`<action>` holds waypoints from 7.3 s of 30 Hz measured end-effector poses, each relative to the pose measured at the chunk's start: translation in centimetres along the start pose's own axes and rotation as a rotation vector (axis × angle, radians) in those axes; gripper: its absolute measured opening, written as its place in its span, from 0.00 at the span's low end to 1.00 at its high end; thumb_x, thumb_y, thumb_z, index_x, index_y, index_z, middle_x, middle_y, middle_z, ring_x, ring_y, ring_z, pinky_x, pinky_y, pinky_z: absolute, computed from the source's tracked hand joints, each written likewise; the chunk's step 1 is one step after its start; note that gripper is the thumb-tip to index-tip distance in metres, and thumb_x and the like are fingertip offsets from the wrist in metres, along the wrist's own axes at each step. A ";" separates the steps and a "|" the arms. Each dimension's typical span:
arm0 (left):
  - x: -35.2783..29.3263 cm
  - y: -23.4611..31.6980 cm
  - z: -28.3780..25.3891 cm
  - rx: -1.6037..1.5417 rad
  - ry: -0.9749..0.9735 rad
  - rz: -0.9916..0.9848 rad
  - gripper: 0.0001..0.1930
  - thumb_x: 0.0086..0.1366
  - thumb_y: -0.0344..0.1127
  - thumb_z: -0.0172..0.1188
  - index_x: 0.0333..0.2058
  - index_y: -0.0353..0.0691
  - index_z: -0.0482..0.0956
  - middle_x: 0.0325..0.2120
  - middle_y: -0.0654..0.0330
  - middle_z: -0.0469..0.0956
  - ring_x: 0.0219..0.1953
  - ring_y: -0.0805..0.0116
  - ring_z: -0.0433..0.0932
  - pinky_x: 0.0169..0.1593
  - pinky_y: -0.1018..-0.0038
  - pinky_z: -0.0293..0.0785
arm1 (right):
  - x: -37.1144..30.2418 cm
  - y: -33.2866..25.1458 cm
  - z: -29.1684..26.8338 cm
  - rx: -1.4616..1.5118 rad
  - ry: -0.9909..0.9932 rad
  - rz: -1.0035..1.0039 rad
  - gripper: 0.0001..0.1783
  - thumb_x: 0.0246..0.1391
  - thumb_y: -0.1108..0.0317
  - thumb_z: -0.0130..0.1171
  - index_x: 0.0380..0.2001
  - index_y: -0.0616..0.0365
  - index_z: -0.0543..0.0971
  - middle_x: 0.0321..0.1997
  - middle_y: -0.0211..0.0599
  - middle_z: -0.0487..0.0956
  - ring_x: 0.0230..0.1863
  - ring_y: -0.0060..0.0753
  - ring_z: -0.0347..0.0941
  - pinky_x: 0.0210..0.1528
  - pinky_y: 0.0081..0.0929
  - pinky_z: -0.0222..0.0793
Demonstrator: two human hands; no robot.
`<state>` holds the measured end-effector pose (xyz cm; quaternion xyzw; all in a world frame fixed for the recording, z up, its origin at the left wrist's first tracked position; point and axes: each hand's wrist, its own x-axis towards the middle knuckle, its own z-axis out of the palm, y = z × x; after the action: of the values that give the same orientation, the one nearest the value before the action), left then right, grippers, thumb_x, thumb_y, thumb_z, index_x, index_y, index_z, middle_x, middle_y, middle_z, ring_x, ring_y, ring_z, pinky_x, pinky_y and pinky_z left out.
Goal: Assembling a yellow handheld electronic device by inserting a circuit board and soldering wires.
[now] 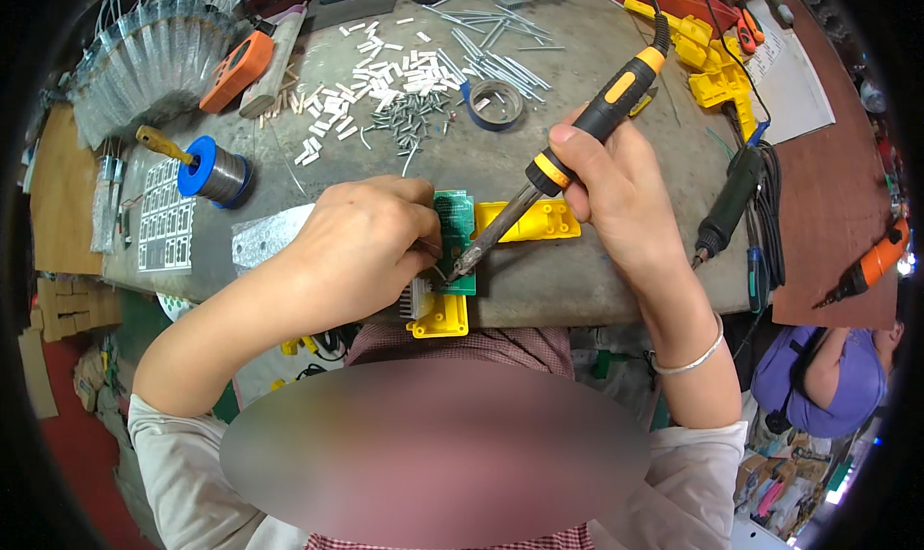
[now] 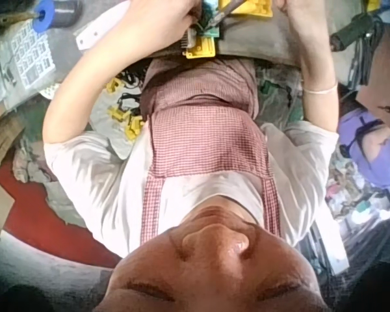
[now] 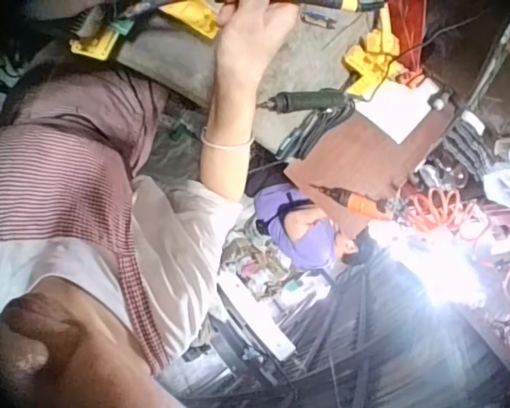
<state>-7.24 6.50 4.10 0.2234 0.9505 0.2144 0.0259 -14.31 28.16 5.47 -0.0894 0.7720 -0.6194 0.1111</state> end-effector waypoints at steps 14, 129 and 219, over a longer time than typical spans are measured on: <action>0.1 -0.1 -0.1 0.014 -0.009 0.026 0.04 0.48 0.26 0.59 0.24 0.33 0.80 0.30 0.52 0.76 0.38 0.50 0.77 0.41 0.60 0.74 | 0.1 0.3 0.0 -0.027 -0.003 -0.015 0.13 0.61 0.57 0.53 0.34 0.55 0.70 0.21 0.22 0.67 0.15 0.09 0.55 0.15 0.12 0.44; -0.4 -0.6 1.4 -0.324 0.158 -0.026 0.06 0.47 0.26 0.67 0.27 0.37 0.83 0.28 0.59 0.76 0.40 0.57 0.70 0.45 0.66 0.69 | 2.2 0.6 -1.9 0.038 -0.061 0.016 0.13 0.58 0.57 0.52 0.33 0.56 0.72 0.21 0.21 0.66 0.14 0.08 0.52 0.16 0.12 0.43; -0.3 0.9 0.9 -0.125 0.211 -0.055 0.04 0.51 0.26 0.62 0.27 0.38 0.78 0.27 0.59 0.73 0.37 0.57 0.69 0.45 0.65 0.64 | 4.6 2.2 -1.8 0.225 -0.126 0.006 0.11 0.56 0.59 0.56 0.33 0.55 0.74 0.21 0.22 0.68 0.15 0.09 0.56 0.16 0.12 0.45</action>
<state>-6.47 7.45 3.68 0.1715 0.9384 0.2950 -0.0545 -19.19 29.08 3.42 -0.1128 0.6893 -0.6950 0.1706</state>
